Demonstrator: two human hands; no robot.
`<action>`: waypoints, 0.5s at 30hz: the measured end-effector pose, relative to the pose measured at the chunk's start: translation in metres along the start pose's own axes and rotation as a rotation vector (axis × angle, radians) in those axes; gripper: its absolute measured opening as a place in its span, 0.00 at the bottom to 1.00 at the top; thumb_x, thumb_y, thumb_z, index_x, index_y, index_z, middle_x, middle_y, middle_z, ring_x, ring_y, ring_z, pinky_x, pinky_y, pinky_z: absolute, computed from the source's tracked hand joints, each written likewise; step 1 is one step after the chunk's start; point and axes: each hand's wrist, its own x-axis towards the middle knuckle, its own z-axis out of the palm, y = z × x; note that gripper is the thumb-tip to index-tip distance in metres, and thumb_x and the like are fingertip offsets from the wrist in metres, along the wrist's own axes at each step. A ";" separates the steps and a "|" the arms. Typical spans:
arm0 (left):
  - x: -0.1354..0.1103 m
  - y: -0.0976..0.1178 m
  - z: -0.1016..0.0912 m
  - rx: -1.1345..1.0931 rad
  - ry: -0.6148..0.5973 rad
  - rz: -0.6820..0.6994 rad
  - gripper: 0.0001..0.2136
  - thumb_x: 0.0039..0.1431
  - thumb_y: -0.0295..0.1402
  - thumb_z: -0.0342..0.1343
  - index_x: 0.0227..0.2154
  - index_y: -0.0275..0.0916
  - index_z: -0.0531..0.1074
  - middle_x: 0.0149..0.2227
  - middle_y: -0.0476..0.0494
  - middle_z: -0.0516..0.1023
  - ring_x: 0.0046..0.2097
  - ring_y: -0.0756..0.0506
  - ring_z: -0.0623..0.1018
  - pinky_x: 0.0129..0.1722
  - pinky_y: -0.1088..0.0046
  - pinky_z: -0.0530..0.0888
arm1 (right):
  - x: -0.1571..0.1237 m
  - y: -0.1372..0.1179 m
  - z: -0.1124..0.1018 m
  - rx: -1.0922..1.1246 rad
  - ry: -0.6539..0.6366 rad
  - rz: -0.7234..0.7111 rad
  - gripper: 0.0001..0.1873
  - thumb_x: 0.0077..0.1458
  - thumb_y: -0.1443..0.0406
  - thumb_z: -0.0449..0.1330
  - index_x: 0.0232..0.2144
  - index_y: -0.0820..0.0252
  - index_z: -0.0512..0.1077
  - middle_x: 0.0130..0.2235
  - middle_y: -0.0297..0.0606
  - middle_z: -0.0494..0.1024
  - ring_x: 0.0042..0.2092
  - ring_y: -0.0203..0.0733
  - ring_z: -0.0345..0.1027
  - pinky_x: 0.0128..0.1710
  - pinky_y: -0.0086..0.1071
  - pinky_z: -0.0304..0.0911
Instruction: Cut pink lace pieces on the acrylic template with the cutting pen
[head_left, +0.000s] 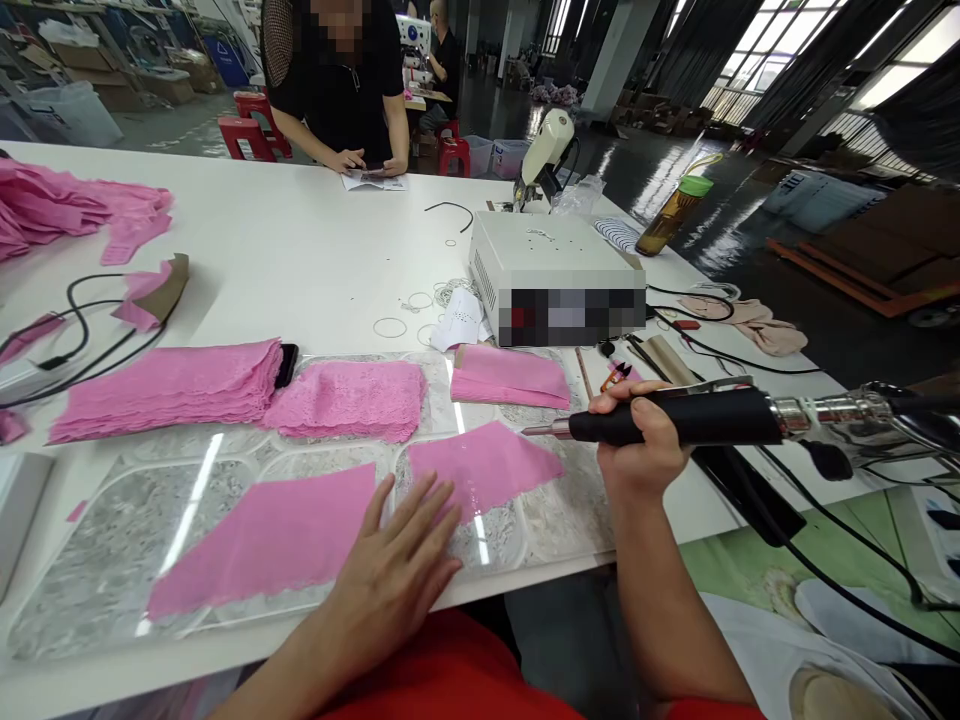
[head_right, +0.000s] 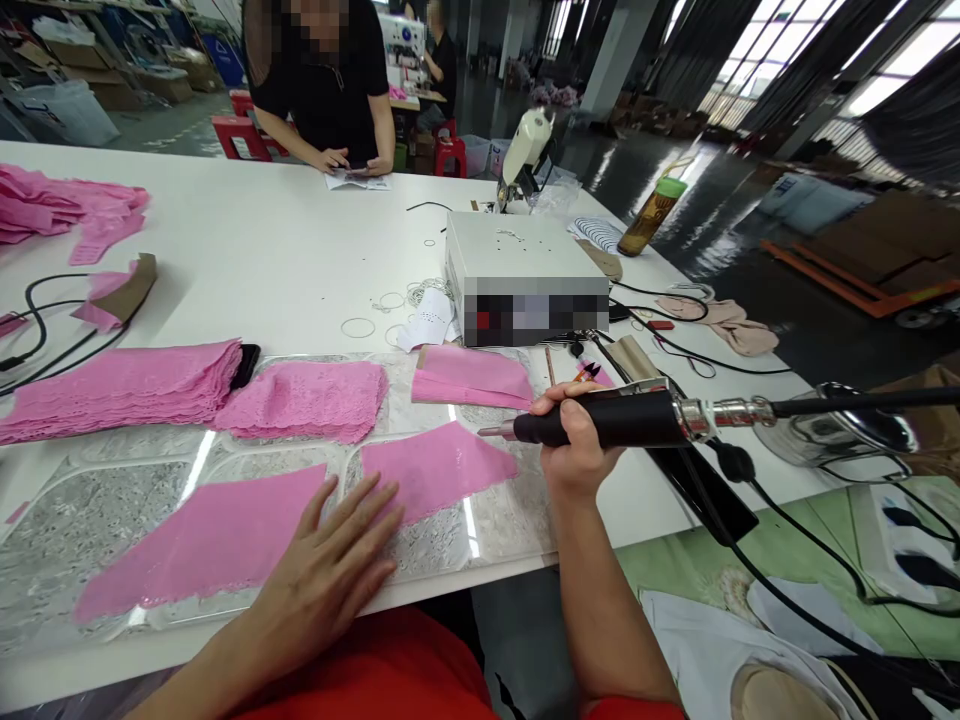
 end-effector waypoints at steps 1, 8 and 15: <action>0.001 0.003 0.000 -0.005 -0.013 0.028 0.15 0.63 0.29 0.52 0.52 0.37 0.70 0.56 0.39 0.72 0.65 0.40 0.62 0.67 0.54 0.47 | 0.000 -0.001 -0.003 -0.003 0.009 0.007 0.05 0.40 0.65 0.58 0.25 0.58 0.68 0.24 0.28 0.71 0.21 0.32 0.64 0.25 0.32 0.63; 0.005 0.010 0.007 0.003 -0.053 0.096 0.15 0.64 0.30 0.51 0.52 0.36 0.70 0.57 0.40 0.72 0.64 0.41 0.63 0.68 0.54 0.45 | -0.004 0.000 -0.011 0.012 0.009 0.014 0.05 0.39 0.66 0.58 0.25 0.59 0.68 0.24 0.29 0.71 0.21 0.33 0.65 0.24 0.32 0.63; 0.003 0.010 0.009 0.015 -0.059 0.098 0.15 0.64 0.30 0.52 0.53 0.35 0.69 0.56 0.38 0.72 0.64 0.40 0.64 0.67 0.52 0.48 | -0.004 0.005 -0.006 0.016 -0.004 0.008 0.05 0.40 0.65 0.58 0.25 0.59 0.68 0.25 0.29 0.71 0.22 0.33 0.65 0.25 0.32 0.63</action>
